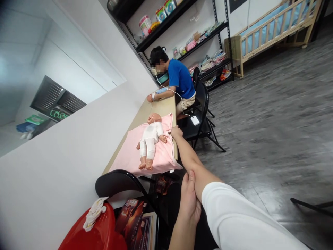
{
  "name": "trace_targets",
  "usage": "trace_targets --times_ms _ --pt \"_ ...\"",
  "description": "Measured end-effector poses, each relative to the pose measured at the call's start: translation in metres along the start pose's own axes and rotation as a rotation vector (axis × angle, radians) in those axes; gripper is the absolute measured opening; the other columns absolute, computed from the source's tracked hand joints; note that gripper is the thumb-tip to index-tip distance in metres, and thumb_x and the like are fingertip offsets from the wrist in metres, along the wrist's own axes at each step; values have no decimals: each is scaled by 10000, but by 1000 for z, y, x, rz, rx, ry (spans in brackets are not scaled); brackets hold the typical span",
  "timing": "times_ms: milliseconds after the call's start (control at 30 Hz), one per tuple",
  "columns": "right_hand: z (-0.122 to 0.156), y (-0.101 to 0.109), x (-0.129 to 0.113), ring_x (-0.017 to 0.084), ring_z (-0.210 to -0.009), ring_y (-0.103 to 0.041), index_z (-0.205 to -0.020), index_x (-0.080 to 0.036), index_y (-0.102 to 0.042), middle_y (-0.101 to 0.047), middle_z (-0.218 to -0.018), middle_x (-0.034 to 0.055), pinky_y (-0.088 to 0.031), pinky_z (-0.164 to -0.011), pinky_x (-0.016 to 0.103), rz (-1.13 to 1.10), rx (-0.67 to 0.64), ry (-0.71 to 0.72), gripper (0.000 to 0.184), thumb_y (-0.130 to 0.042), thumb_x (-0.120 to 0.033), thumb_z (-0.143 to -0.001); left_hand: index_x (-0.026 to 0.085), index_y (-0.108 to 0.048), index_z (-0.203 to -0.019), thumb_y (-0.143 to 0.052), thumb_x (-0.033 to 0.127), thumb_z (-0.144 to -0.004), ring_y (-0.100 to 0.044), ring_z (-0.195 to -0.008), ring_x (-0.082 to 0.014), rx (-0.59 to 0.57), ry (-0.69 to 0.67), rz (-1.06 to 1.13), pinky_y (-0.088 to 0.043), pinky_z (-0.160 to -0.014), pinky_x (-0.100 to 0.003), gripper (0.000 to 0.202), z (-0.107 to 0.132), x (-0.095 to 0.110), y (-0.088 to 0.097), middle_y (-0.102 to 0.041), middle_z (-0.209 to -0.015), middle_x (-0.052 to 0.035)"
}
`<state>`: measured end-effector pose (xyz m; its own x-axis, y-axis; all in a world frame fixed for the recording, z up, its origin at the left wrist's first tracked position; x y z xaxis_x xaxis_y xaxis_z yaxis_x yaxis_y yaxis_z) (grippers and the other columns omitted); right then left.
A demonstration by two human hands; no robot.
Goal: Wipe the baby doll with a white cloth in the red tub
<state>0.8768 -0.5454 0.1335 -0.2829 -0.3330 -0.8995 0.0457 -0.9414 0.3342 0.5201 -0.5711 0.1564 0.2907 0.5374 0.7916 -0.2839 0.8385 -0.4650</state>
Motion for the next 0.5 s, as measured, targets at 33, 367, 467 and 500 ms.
trace_targets --times_ms 33,367,467,500 --pt "-1 -1 1 377 -1375 -678 -1528 -10 -519 -639 -1505 316 -547 -1111 472 -6 -3 -7 552 -365 -414 -1185 148 -738 -1245 -926 600 -868 -772 -1244 -304 -4 11 3 -627 -1098 -403 618 1 -1 2 -788 -1303 -185" --pt "-2 0 1 344 -1351 -688 -1474 -23 -527 -664 -1441 338 -525 -1075 413 30 -11 -12 495 -360 -388 -1184 188 -668 -1423 -954 603 -829 -734 -1331 -327 -48 13 53 -596 -1138 -418 779 11 -17 0 -730 -1470 -181" --pt "-1 0 2 346 -1322 -699 -1477 -27 -514 -675 -1415 338 -531 -1043 414 51 -19 -2 501 -324 -388 -1187 172 -696 -1365 -941 640 -825 -743 -1305 -331 -24 -17 76 -602 -1113 -416 755 13 -21 -5 -758 -1402 -184" --pt "-1 -1 2 347 -1317 -701 -1474 -24 -513 -674 -1413 342 -531 -1036 415 57 -22 3 508 -311 -393 -1189 169 -699 -1346 -936 645 -828 -747 -1292 -326 -21 -21 76 -607 -1096 -406 741 14 -21 -6 -766 -1375 -181"
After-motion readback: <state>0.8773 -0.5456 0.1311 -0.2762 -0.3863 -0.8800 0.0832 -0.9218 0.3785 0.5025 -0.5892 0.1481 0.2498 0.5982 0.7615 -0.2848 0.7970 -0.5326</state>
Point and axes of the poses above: each hand's wrist, its own z-axis away from the middle knuckle, its own y-axis out of the back of the hand, x = y × z, the point moved 2 cm from there along -z, towards the middle knuckle
